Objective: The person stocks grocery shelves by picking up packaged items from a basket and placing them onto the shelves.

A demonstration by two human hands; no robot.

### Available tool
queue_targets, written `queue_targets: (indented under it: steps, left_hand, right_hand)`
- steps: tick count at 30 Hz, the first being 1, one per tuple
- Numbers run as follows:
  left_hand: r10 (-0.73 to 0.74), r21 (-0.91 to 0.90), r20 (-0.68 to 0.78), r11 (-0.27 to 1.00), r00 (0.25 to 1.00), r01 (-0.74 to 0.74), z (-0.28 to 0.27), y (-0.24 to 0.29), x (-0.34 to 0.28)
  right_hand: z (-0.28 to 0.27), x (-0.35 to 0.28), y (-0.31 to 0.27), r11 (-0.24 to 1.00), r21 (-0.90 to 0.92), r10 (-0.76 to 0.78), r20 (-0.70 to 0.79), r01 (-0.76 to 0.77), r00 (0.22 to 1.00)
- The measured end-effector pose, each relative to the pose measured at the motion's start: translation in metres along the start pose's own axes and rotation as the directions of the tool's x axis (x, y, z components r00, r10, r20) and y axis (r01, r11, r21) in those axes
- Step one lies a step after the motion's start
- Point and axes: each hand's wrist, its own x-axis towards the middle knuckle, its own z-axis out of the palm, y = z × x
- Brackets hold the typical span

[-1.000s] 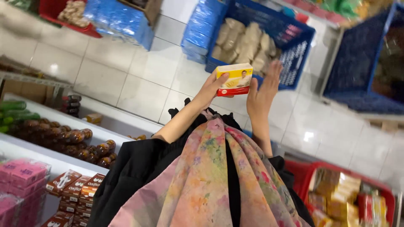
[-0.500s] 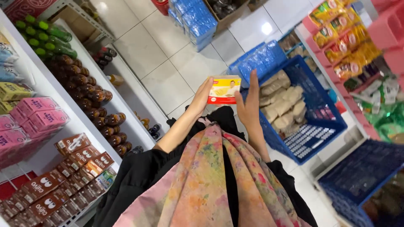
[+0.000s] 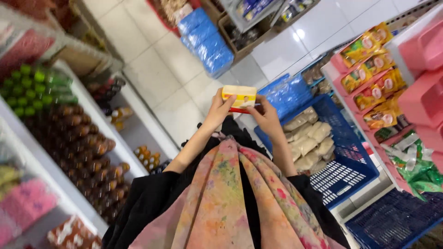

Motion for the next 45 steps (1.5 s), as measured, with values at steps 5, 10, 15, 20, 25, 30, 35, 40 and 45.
queue_targets:
  steps: [5,10,15,20,25,30,35,40,45]
  left_hand:
    - [0.124,0.212,-0.041,0.971,0.991,-0.113,0.024,0.003,0.115]
    - [0.235,0.3,0.035,0.924,0.971,-0.235,0.038,0.014,0.244]
    - [0.402,0.558,0.056,0.747,0.914,-0.362,0.039,0.004,0.354]
    - [0.207,0.432,0.055,0.877,0.977,-0.21,0.042,-0.011,0.431]
    - [0.22,0.188,0.036,0.957,0.975,-0.222,0.062,-0.031,0.472]
    - [0.154,-0.045,0.053,0.987,0.987,-0.152,0.061,-0.036,0.491]
    - [-0.002,-0.024,-0.026,1.0,1.0,0.001,0.063,-0.067,0.507]
    - [-0.125,-0.023,0.075,0.992,0.989,0.127,0.05,-0.065,0.503]
    - [0.055,0.078,0.393,0.993,0.918,-0.092,0.021,-0.053,0.407]
  right_hand:
    - [-0.044,0.093,-0.019,0.977,-0.197,-0.105,-0.091,0.085,0.99]
    - [-0.073,0.207,-0.013,0.959,-0.266,-0.157,-0.191,0.103,0.969]
    - [-0.079,0.309,0.012,0.938,-0.22,-0.326,-0.311,0.267,0.893]
    - [-0.086,0.384,0.042,0.945,-0.135,-0.325,-0.442,0.297,0.836]
    - [-0.07,0.429,0.061,0.946,0.069,-0.226,-0.562,0.317,0.795]
    - [-0.054,0.449,0.065,0.954,0.012,-0.197,-0.73,0.301,0.654]
    - [-0.056,0.448,0.051,0.952,-0.217,-0.305,-0.737,0.216,0.603]
    - [-0.045,0.383,0.072,0.956,-0.289,-0.248,-0.728,0.041,0.639]
    - [-0.004,0.236,0.133,0.973,-0.171,-0.033,-0.772,-0.157,0.635]
